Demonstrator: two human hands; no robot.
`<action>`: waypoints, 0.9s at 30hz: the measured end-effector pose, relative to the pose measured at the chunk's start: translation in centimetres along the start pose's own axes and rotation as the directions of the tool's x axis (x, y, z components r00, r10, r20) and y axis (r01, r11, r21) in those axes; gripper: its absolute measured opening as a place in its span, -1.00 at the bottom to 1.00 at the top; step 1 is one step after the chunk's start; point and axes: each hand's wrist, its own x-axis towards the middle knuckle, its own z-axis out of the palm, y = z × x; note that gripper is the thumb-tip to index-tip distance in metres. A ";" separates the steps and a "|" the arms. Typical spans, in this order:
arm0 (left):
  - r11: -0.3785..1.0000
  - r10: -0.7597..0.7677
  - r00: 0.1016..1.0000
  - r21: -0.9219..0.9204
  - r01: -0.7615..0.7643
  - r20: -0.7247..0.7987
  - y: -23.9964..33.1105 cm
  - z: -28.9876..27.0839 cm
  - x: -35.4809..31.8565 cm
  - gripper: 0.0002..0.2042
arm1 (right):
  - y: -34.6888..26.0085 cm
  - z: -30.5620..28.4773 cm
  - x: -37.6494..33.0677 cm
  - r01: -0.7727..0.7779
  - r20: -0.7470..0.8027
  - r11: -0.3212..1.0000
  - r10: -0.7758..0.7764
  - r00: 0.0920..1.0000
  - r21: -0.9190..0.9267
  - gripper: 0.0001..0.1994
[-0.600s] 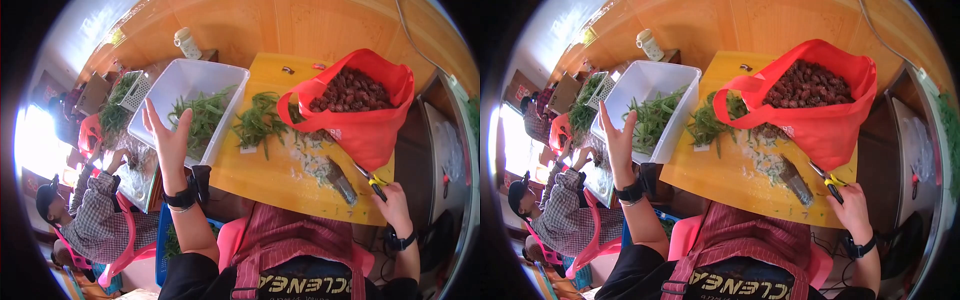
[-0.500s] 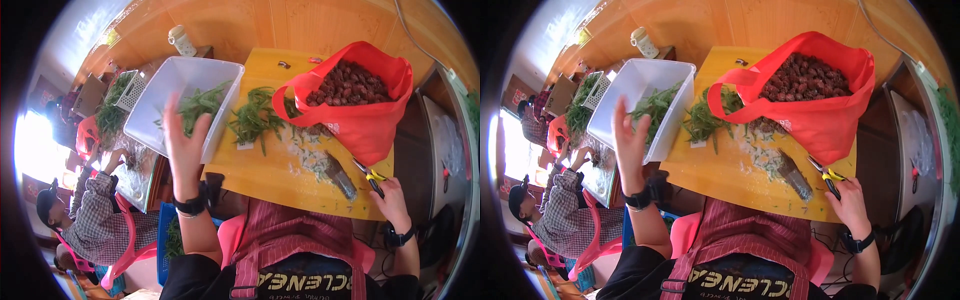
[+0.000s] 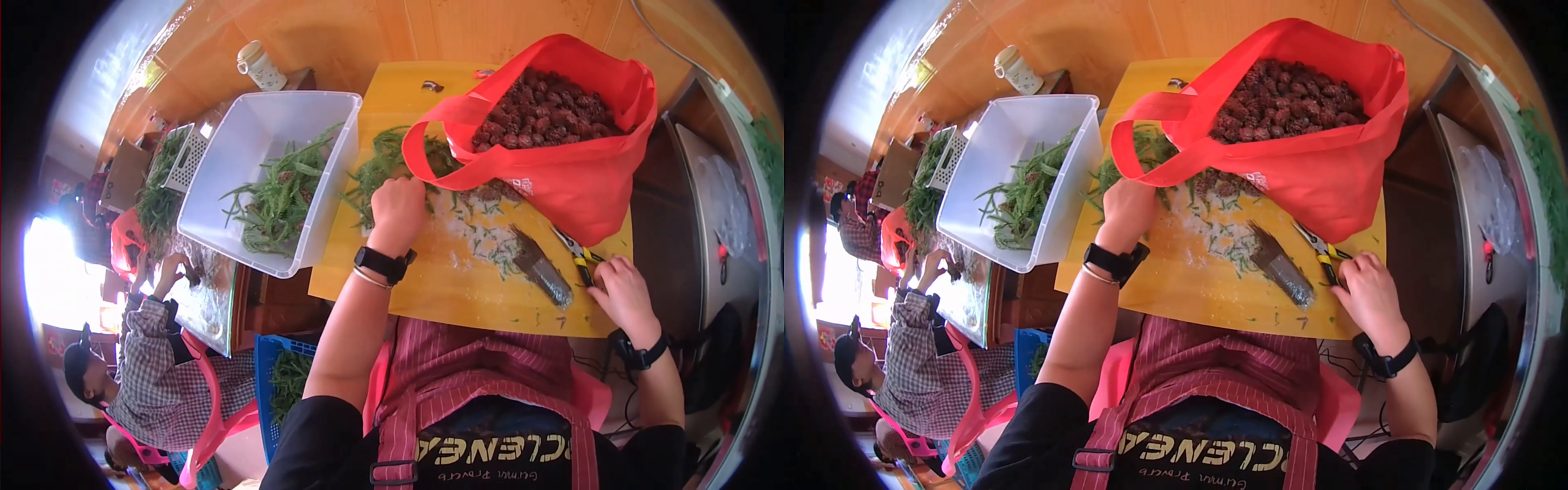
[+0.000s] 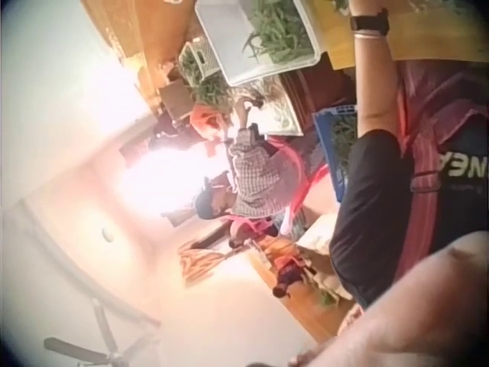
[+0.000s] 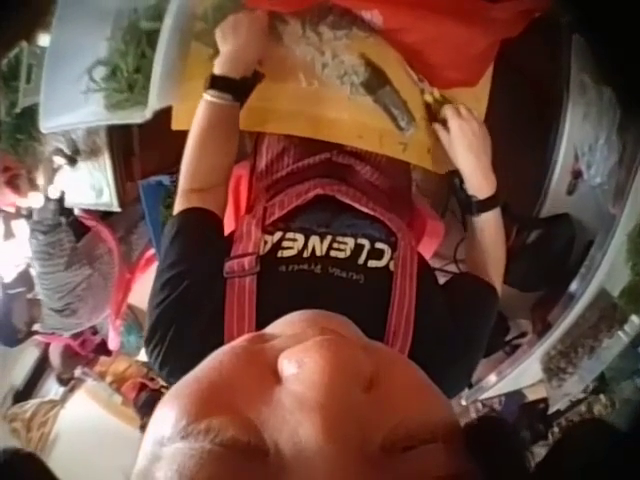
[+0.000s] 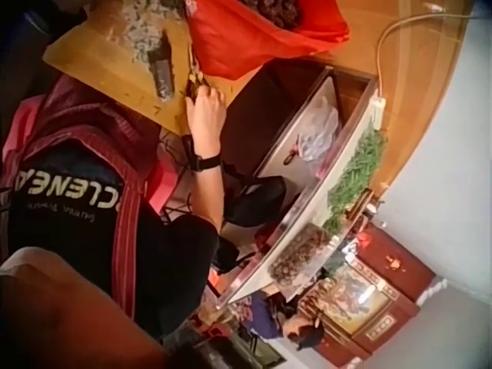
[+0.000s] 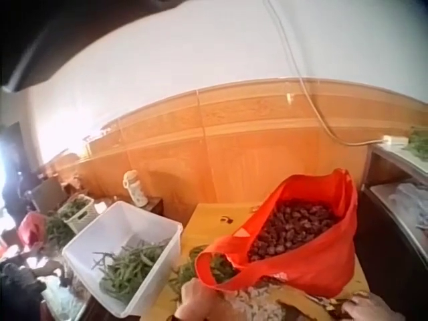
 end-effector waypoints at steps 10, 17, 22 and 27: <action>0.998 -0.033 0.997 -0.064 0.028 -0.069 0.5 -3.0 -1.3 -0.87 | -4.1 1.7 9.3 0.091 -0.077 0.987 -0.082 0.994 0.136 -0.90; 0.879 0.254 0.942 -0.354 -0.319 -0.218 4.8 -0.7 -1.7 -0.73 | -5.8 4.4 13.1 0.098 0.027 0.994 -0.099 0.995 0.050 -0.87; 0.912 0.135 0.991 -0.388 -0.130 -0.013 5.9 0.7 0.4 -0.78 | -5.9 4.9 14.1 0.077 0.020 0.995 -0.078 0.997 0.059 -0.85; 0.920 0.103 0.993 -0.374 -0.116 -0.054 5.2 3.1 1.6 -0.75 | -5.5 4.2 14.2 0.073 0.002 0.954 -0.077 0.997 0.289 -0.86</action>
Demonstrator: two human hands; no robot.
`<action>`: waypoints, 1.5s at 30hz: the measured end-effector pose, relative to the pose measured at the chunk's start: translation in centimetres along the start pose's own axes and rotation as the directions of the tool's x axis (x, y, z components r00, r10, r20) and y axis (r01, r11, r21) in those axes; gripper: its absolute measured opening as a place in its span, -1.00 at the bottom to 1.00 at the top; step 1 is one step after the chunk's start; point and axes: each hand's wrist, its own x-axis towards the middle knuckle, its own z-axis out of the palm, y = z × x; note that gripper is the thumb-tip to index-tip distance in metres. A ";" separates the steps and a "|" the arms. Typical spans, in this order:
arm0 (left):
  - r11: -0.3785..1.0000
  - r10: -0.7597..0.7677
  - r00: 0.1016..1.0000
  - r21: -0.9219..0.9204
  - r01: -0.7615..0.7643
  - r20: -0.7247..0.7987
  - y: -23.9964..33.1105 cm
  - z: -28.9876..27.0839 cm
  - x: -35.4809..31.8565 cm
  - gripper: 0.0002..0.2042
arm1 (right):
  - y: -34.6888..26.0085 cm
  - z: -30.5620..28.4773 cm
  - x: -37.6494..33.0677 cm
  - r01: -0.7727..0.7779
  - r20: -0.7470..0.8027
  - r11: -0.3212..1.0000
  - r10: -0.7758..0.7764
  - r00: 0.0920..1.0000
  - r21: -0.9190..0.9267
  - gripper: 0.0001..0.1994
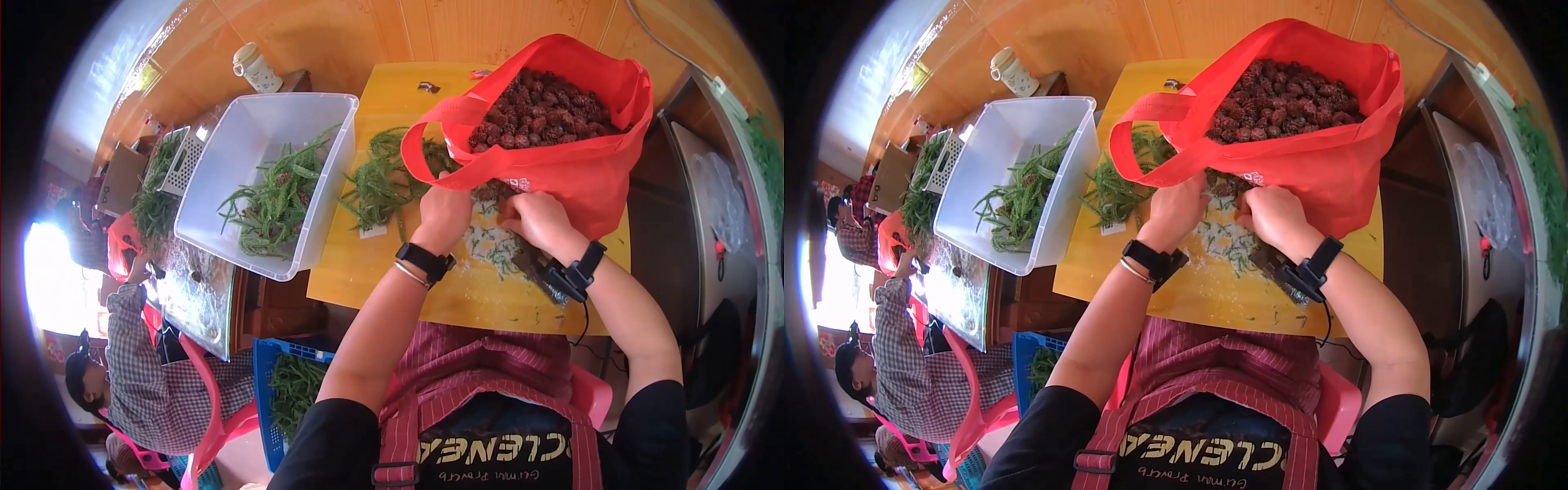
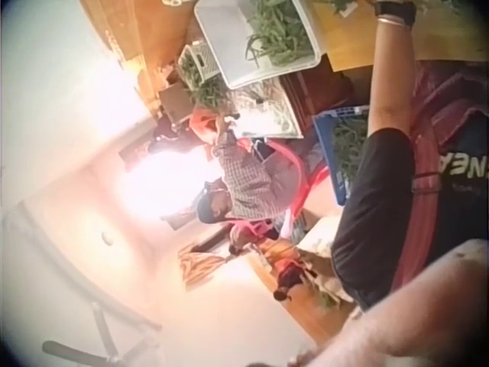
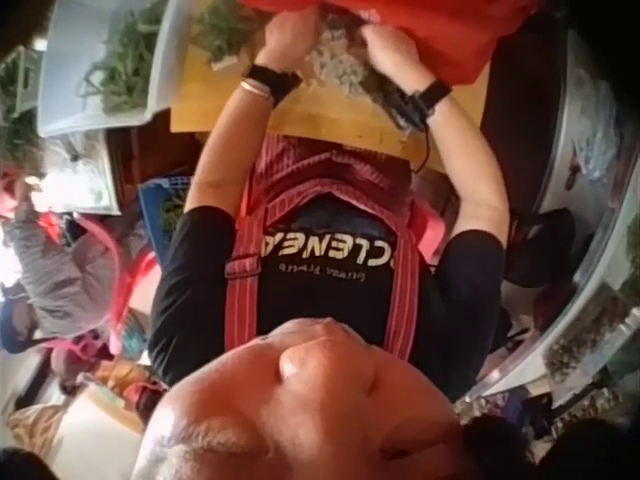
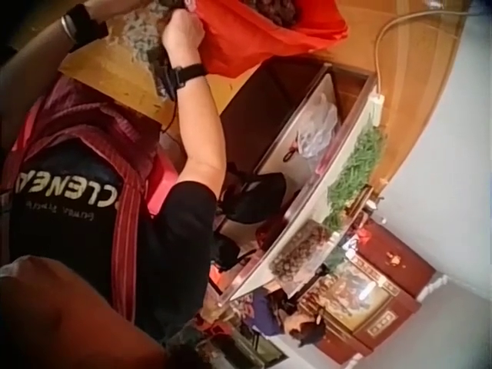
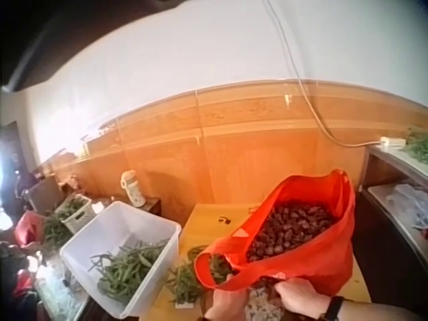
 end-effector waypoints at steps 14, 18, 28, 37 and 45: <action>0.322 0.110 0.969 -0.930 0.176 0.221 0.7 -5.1 -4.6 -0.72 | -1.3 -2.3 -2.8 0.183 -0.132 0.961 -0.158 0.979 0.209 -0.86; 0.141 0.098 0.965 -0.964 0.227 0.241 0.9 -5.9 -6.9 -0.76 | -1.5 -3.2 -3.1 0.150 -0.139 0.947 -0.114 0.984 0.284 -0.87; -0.247 0.182 0.971 -0.949 0.196 0.153 3.9 -6.4 -8.9 -0.67 | -5.1 -7.7 -7.7 0.317 -0.437 0.470 0.170 0.883 0.824 -0.87; -0.393 0.231 0.969 -0.903 0.175 0.087 6.7 -6.0 -9.4 -0.62 | -6.9 -5.8 -10.2 0.261 -0.272 0.086 0.184 0.945 0.962 -0.82; -0.410 0.205 0.979 -0.907 0.098 0.013 7.5 -5.8 -9.9 -0.60 | -6.9 -3.9 -10.3 0.279 -0.287 0.068 0.194 0.938 0.958 -0.80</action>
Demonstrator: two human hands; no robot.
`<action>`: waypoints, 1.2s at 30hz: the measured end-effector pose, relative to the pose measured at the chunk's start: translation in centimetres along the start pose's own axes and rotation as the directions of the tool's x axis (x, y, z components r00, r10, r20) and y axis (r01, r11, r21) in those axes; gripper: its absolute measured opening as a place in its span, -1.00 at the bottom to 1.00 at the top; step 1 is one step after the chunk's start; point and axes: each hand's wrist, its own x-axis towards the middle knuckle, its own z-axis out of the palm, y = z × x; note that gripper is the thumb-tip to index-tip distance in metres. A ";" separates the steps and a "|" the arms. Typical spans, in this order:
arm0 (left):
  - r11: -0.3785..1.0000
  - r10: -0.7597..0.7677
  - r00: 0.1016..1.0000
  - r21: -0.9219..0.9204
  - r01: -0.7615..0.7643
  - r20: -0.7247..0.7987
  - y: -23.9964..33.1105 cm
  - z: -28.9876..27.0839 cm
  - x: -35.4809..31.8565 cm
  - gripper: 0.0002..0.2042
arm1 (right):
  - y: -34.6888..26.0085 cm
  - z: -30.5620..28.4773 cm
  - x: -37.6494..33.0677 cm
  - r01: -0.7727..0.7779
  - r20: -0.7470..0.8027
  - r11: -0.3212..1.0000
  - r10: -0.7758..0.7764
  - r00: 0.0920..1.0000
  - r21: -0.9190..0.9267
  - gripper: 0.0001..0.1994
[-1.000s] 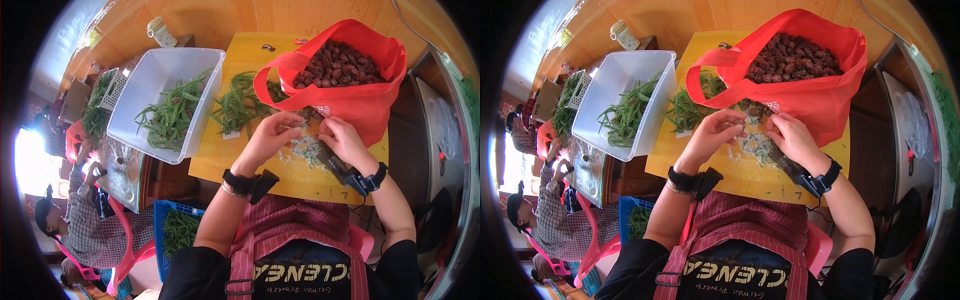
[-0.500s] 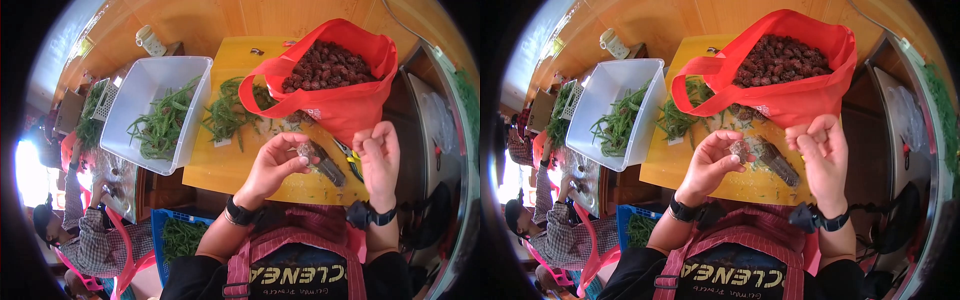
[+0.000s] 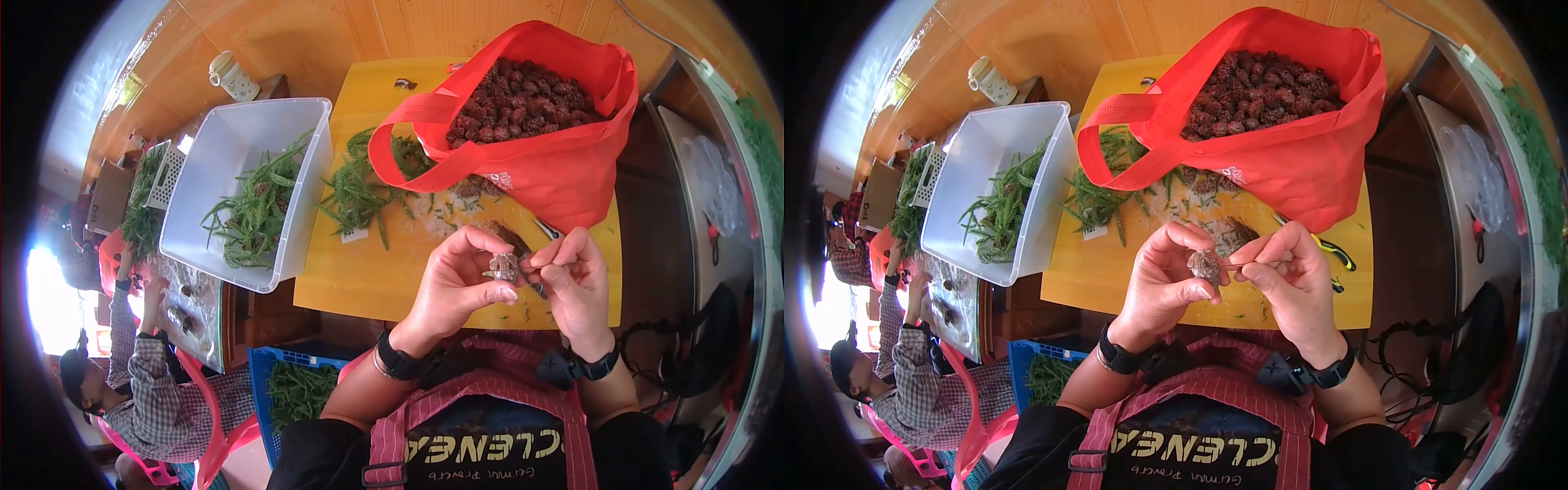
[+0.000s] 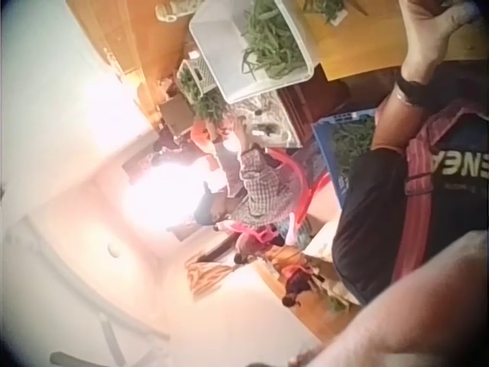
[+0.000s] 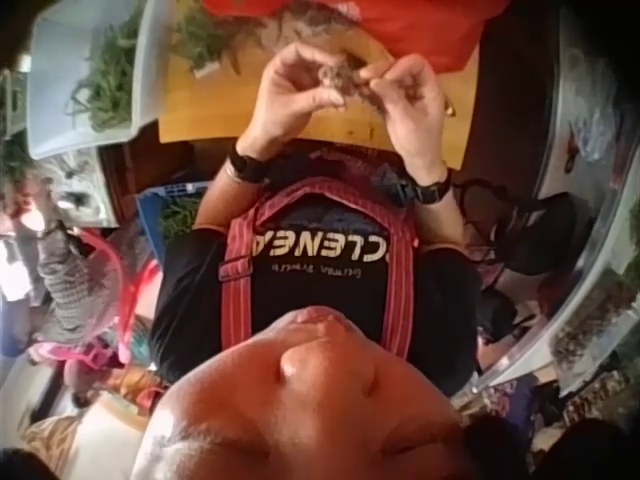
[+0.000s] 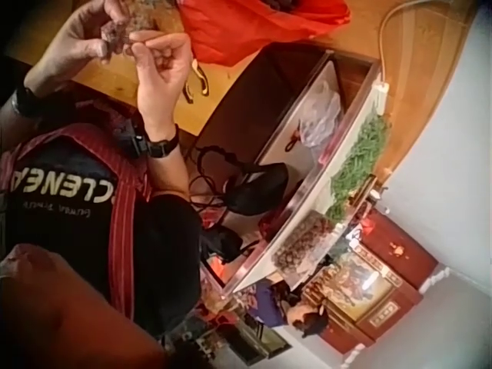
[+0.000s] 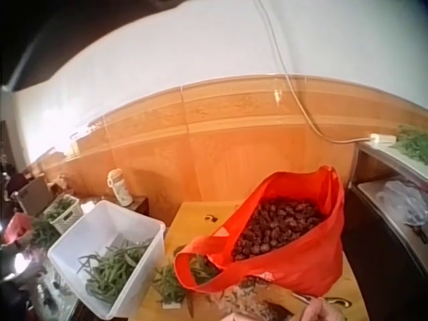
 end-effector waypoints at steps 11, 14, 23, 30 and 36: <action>0.960 0.175 0.976 0.199 -0.199 0.128 -0.6 0.0 0.3 -0.64 | 1.3 0.0 -0.4 0.086 -0.067 0.996 -0.084 0.994 0.028 -0.76; 0.983 0.075 0.992 0.159 -0.090 0.098 0.2 0.4 0.0 -0.68 | 1.1 0.2 -0.4 0.107 -0.060 0.994 -0.105 0.993 0.028 -0.77; 0.995 0.040 0.986 0.085 -0.054 0.165 0.1 0.0 -0.1 -0.67 | 1.0 -0.2 -0.3 0.148 0.029 0.988 -0.150 0.988 0.049 -0.83; 0.999 -0.002 0.965 0.049 -0.011 0.264 0.1 -0.4 -0.1 -0.68 | 0.2 0.3 -0.1 0.031 0.008 0.999 -0.031 0.999 0.036 -0.76; 0.999 -0.038 0.967 0.026 0.033 0.254 0.0 -0.7 -0.5 -0.66 | -0.2 0.2 0.0 -0.013 0.054 1.000 0.013 0.998 0.003 -0.79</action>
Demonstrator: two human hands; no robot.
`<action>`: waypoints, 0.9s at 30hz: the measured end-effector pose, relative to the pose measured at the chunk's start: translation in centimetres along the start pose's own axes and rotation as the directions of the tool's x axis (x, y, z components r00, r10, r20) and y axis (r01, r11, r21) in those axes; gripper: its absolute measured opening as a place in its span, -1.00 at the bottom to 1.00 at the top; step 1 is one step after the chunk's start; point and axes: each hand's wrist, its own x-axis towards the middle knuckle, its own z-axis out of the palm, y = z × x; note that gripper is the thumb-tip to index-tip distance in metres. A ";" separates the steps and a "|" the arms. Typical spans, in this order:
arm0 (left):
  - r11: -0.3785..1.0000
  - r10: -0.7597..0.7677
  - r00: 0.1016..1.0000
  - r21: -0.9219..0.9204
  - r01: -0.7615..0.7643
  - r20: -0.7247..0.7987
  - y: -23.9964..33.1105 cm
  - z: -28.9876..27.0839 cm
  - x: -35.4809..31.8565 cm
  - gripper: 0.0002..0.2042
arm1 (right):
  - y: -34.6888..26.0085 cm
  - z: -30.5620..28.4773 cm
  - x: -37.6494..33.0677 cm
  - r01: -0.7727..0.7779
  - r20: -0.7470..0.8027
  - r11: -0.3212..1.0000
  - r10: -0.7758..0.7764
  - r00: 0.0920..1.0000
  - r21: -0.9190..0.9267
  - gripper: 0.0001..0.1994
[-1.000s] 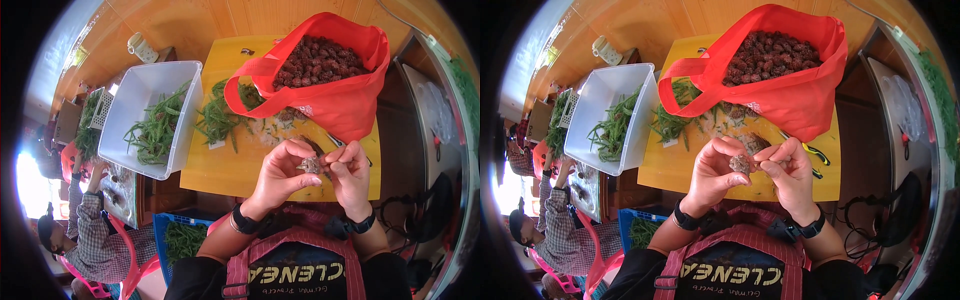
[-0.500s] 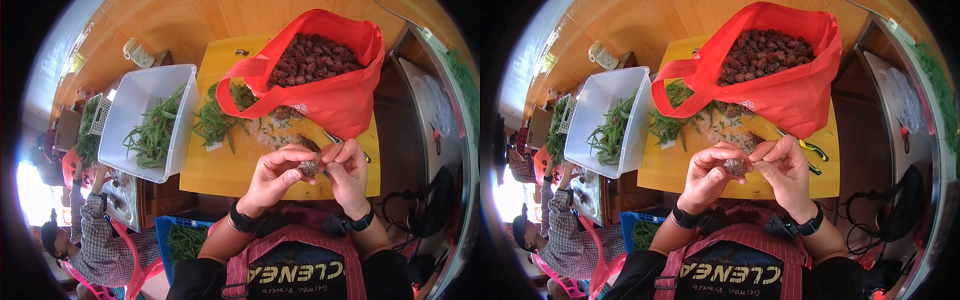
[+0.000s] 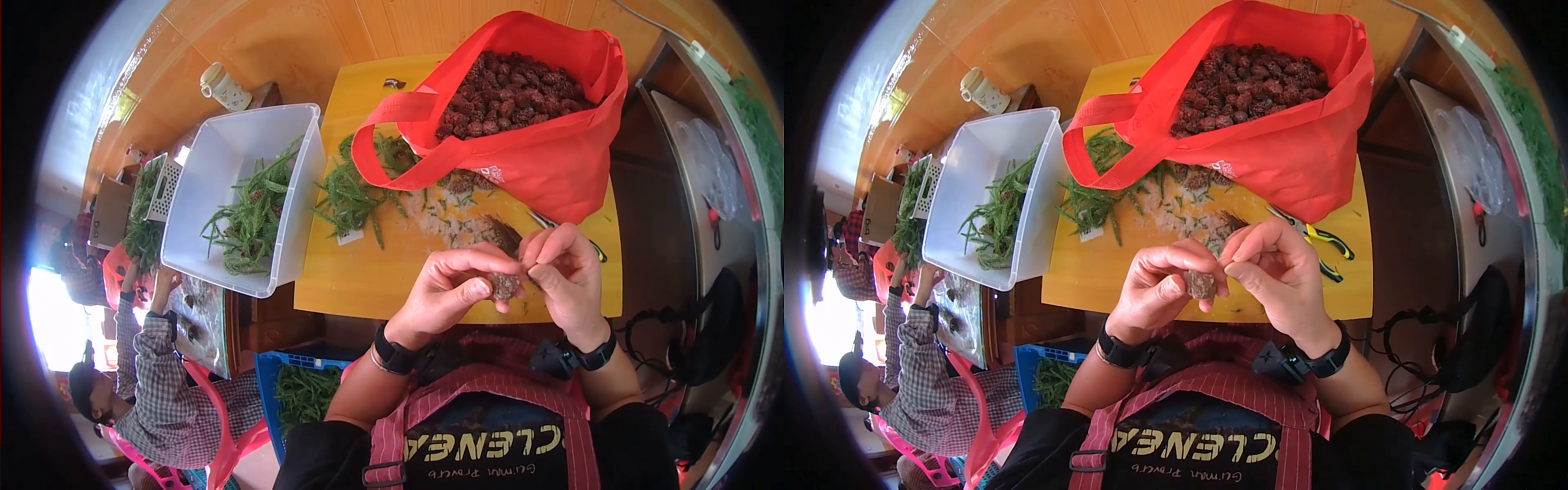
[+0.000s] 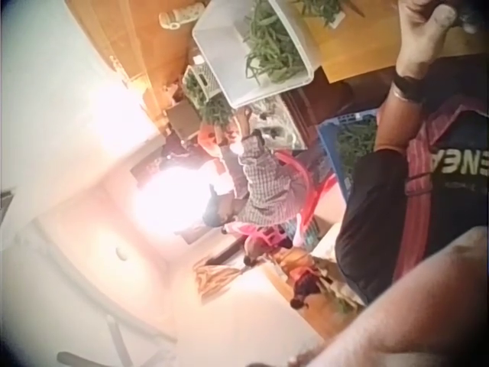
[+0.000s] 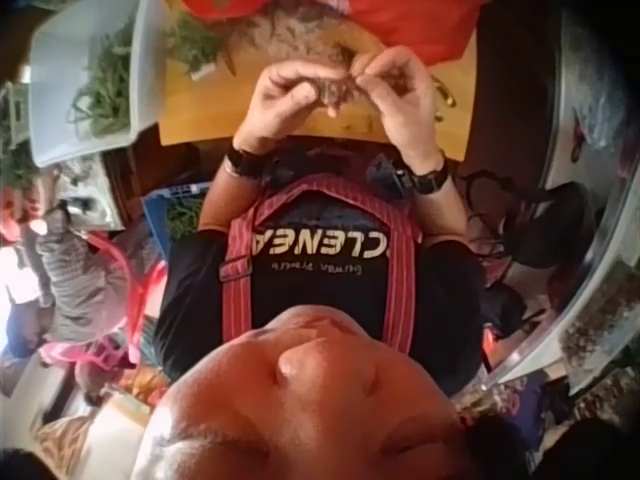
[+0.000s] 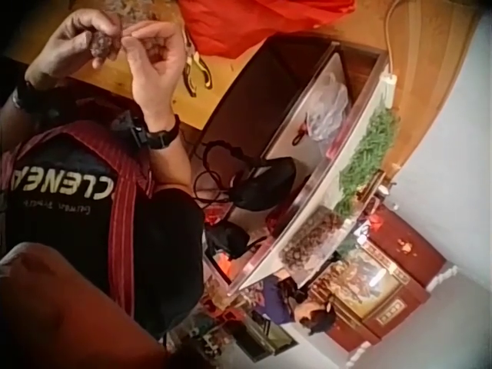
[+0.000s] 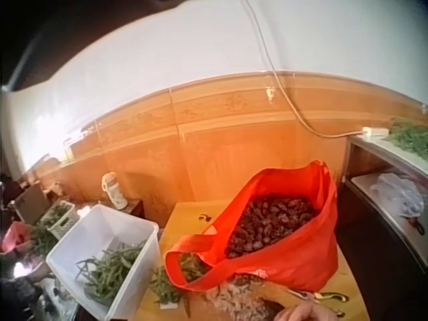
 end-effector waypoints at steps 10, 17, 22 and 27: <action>0.994 0.108 0.993 -0.010 -0.108 -0.051 -0.2 0.0 0.2 -0.80 | 0.5 -0.1 -0.1 0.152 0.040 0.984 -0.148 0.988 -0.091 -0.83; 0.997 0.082 0.994 0.001 -0.082 -0.076 0.0 0.1 0.1 -0.81 | 0.1 0.6 -0.1 0.133 0.028 0.985 -0.131 0.991 -0.107 -0.79; 0.998 0.020 0.998 -0.051 -0.023 -0.059 0.1 0.2 0.0 -0.78 | -0.1 0.6 0.1 0.116 0.074 0.989 -0.109 0.991 -0.095 -0.79; 0.994 -0.072 0.997 -0.089 0.070 -0.010 0.6 0.1 0.0 -0.75 | -0.3 0.2 0.7 0.083 0.157 0.992 -0.067 0.985 -0.097 -0.81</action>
